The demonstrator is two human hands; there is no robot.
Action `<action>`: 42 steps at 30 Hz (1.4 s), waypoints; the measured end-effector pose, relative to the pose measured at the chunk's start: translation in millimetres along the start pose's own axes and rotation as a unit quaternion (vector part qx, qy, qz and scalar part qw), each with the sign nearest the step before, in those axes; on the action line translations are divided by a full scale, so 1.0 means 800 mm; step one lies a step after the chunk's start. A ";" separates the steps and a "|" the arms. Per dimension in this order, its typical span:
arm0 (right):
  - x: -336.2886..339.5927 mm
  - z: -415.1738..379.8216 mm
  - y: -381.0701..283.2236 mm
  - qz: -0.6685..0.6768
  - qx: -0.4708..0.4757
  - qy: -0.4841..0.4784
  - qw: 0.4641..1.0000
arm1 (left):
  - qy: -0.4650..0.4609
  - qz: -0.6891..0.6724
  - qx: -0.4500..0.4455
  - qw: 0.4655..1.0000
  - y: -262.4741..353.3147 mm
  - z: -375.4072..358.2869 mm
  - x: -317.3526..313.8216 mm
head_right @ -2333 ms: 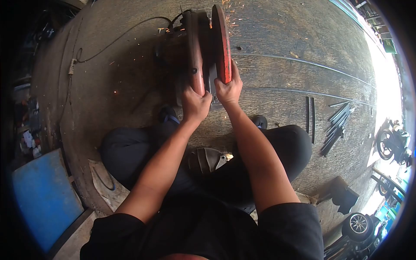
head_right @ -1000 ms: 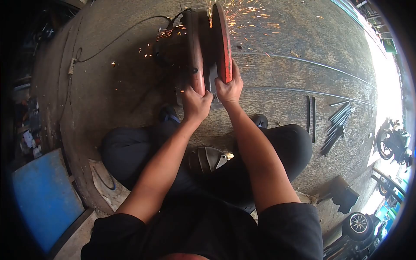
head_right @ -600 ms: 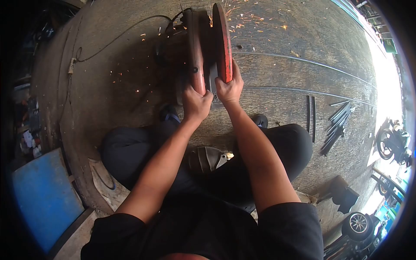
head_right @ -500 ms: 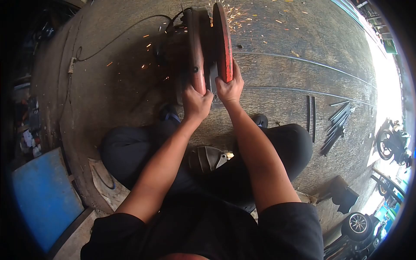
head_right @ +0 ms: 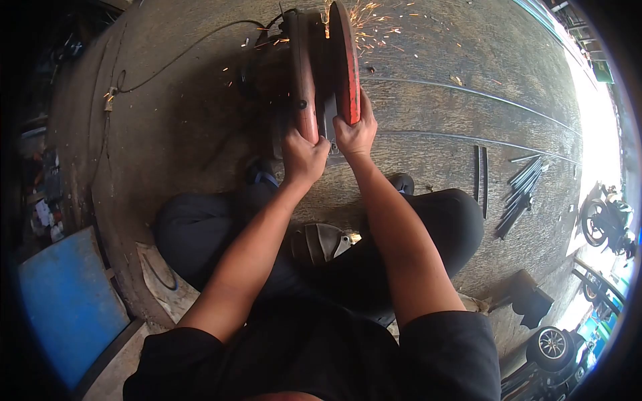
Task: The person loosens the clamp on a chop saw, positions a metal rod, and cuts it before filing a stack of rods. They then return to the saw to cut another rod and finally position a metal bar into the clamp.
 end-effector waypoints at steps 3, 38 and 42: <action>0.001 0.000 -0.004 0.000 0.013 0.006 1.000 | 0.005 -0.003 -0.007 1.000 0.001 0.000 0.001; 0.001 -0.002 0.003 -0.002 -0.006 0.002 1.000 | 0.007 -0.010 0.002 1.000 0.002 0.000 0.002; 0.001 -0.003 0.002 0.002 0.005 0.008 1.000 | 0.006 0.000 0.012 1.000 -0.001 0.000 0.000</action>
Point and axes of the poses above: each hand's wrist, its own z-axis towards the middle knuckle, its own x-axis out of the back of the hand, y = z × x, the point moved 7 cm from there along z, towards the middle knuckle, and after that the axes turned 8 degrees about z, right-handed, at the moved point
